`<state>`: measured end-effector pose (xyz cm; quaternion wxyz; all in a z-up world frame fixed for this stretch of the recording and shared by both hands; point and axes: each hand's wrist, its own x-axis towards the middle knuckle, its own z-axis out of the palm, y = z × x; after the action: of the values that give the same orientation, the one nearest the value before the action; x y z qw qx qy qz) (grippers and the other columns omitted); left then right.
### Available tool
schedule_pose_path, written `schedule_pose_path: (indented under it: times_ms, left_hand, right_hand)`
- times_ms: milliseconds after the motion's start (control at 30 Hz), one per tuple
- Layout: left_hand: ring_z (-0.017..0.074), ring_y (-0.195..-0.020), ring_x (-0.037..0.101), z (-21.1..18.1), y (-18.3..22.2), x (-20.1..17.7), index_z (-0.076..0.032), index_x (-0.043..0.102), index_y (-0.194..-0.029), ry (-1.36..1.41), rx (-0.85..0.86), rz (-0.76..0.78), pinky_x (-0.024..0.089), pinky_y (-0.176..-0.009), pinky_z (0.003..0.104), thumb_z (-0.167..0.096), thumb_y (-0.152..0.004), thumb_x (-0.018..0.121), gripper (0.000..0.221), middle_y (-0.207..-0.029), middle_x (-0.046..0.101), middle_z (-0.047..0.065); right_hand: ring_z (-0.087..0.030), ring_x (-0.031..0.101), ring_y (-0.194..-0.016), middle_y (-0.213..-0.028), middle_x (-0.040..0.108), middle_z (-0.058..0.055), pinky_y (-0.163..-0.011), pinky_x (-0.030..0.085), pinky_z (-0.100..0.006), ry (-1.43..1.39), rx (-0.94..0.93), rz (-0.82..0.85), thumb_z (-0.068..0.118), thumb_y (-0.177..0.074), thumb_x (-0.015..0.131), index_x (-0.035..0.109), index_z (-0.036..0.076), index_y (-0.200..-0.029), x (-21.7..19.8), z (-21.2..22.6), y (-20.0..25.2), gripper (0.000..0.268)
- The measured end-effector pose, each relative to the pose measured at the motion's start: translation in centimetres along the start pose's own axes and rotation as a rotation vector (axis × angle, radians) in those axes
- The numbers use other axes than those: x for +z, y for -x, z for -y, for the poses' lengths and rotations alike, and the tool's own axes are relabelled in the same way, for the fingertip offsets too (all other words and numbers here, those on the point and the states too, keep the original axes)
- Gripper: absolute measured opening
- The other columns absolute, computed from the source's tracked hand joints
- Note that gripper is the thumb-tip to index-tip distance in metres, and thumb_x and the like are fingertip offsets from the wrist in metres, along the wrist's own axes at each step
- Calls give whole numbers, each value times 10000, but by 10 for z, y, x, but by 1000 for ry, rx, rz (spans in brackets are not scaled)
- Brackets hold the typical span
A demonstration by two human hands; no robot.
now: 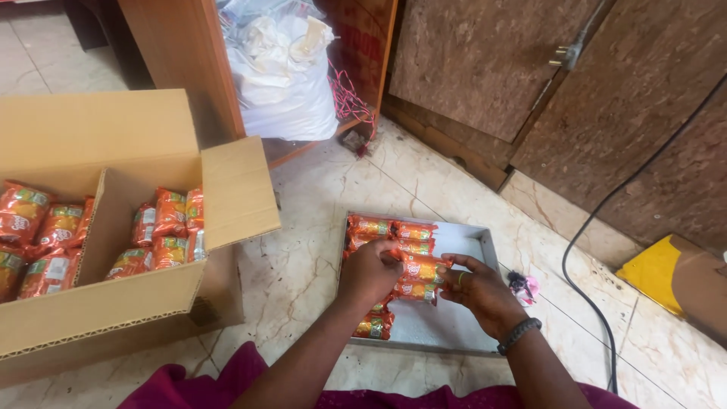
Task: The person packs orange-colored biscuit wrappers into a tray and a cardboard box by hand.
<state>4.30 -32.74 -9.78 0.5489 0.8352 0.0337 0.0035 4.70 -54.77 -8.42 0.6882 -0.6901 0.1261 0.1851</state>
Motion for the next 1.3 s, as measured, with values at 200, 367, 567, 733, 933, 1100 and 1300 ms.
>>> schedule_pose_path:
  times_ms: [200,367,567,733,933,1100,1300]
  left_hand:
    - [157,-899,759,36,-12,20,-124,686,-1255,1,23,58,586,-829,322,-170,-806,754,456,-970,785,40]
    - [175,-938,761,54,-9,33,-118,752,-1137,-91,30,82,583,-859,323,-189,-826,756,319,-1025,787,61]
    - [230,-948,746,38,8,27,-177,765,-1102,-345,124,114,568,-887,357,-170,-811,748,292,-991,778,59]
    - [247,-944,699,42,14,29,-150,785,-914,-501,243,149,452,-967,451,-157,-809,733,117,-876,769,37]
    - [282,-978,622,53,15,38,-127,745,-843,-524,383,50,400,-959,483,-145,-841,701,48,-907,698,78]
    - [276,-1099,579,41,21,31,-137,727,-849,-622,306,166,362,-1028,494,-117,-811,698,52,-1019,662,76]
    - [299,-1149,569,48,21,36,-110,740,-937,-698,379,114,338,-1067,530,-129,-793,709,149,-1074,661,111]
  right_hand:
    - [-199,661,-911,-1018,651,-108,-865,589,-333,28,86,30,137,-912,707,599,29,-1320,-10,-20,-15,435]
    - [-214,669,-833,-981,677,-122,-815,598,-336,98,122,53,98,-897,692,610,20,-1283,-27,-47,-38,402]
    - [-206,661,-796,-916,672,-113,-785,605,-347,165,183,33,74,-903,696,629,19,-1214,-35,-68,-53,323]
    - [-192,672,-814,-912,686,-102,-791,615,-349,183,218,20,39,-879,701,633,29,-1193,-31,-78,-59,322]
    - [-192,679,-827,-922,701,-101,-797,608,-341,244,245,-3,63,-891,712,655,39,-1174,-24,-78,-56,290]
    - [-194,684,-822,-906,701,-95,-783,609,-337,251,229,-12,49,-877,736,656,42,-1170,-23,-82,-57,303]
    - [-201,685,-811,-908,700,-110,-756,612,-338,230,214,-16,51,-868,748,654,28,-1171,-23,-86,-59,318]
